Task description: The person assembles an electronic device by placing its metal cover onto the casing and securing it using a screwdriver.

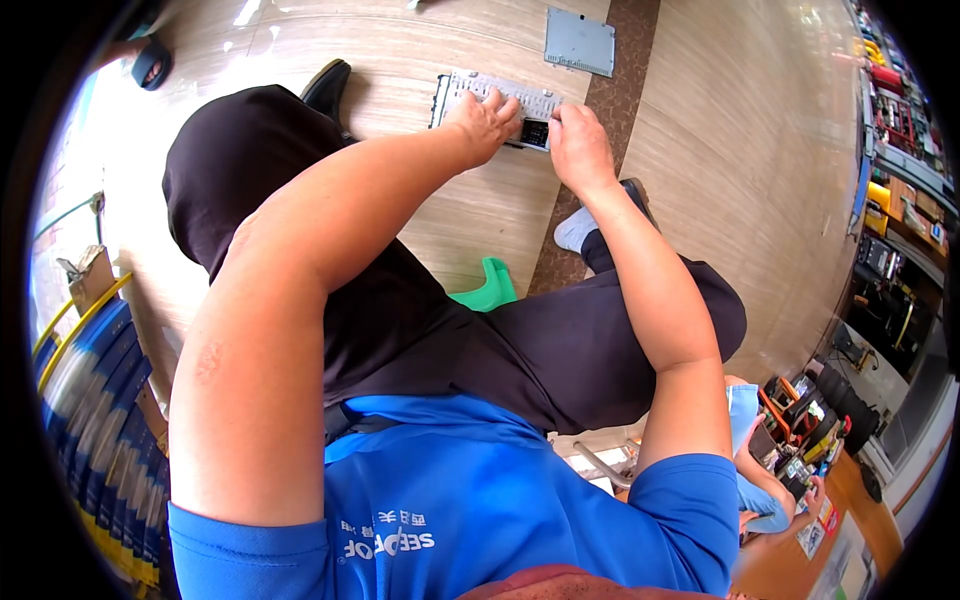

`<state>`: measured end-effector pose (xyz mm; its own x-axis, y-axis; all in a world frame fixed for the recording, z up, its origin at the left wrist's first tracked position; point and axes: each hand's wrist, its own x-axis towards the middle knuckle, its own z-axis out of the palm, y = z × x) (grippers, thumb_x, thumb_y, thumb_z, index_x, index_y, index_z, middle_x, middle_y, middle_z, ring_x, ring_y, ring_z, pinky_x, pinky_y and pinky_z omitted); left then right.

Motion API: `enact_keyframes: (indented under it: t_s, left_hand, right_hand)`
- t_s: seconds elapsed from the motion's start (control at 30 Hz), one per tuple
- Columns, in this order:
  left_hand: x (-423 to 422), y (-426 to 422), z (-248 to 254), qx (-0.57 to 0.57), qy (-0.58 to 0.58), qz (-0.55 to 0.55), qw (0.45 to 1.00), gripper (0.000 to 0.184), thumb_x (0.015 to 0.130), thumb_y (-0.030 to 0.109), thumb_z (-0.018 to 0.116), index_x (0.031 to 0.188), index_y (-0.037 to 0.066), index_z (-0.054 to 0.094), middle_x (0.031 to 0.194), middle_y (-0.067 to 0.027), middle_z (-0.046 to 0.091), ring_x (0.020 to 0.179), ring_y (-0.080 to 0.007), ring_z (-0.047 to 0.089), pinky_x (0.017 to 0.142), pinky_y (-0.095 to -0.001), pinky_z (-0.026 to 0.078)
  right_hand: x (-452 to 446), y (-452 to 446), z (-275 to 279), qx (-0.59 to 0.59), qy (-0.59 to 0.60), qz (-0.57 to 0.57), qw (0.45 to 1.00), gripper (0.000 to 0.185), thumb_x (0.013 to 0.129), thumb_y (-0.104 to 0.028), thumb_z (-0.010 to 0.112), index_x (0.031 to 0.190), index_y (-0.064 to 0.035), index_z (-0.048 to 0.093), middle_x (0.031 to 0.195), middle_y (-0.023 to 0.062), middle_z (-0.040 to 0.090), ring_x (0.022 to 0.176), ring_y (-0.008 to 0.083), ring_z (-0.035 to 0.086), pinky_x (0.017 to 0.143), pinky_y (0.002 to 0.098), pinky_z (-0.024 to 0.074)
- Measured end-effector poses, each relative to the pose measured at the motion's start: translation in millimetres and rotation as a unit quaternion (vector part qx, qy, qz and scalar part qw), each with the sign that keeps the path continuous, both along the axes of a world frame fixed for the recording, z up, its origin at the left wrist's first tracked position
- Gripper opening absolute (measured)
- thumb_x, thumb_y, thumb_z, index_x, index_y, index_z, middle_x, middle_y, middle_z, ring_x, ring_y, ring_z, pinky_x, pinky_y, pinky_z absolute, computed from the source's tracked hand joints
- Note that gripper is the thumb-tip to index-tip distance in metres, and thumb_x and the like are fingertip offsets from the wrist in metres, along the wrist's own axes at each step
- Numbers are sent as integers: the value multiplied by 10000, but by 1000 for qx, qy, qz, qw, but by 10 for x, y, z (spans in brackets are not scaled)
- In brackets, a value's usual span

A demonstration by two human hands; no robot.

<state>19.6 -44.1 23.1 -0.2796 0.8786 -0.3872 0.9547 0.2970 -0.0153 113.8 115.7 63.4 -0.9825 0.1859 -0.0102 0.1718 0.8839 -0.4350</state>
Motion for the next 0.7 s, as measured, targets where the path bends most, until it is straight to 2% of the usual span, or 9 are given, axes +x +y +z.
enact_keyframes:
  t_s: [0.53,0.7]
  left_hand:
    - [11,-41,20,10,-2,-8,1000,479,969,216,506,1448,222,492,1502,-40,388,1269,-224,460,832,-367,481]
    - [8,-31,-27,20,-11,0,1000,466,962,213,519,1428,220,508,1502,-40,388,1264,-223,461,829,-368,483]
  right_hand:
    - [-13,-14,8,16,-2,7,1000,126,921,-135,601,965,-18,616,990,224,618,892,419,645,800,488,540]
    - [-7,-36,29,90,-35,117,988,70,885,-78,554,946,-50,576,1007,169,583,936,352,648,798,459,553]
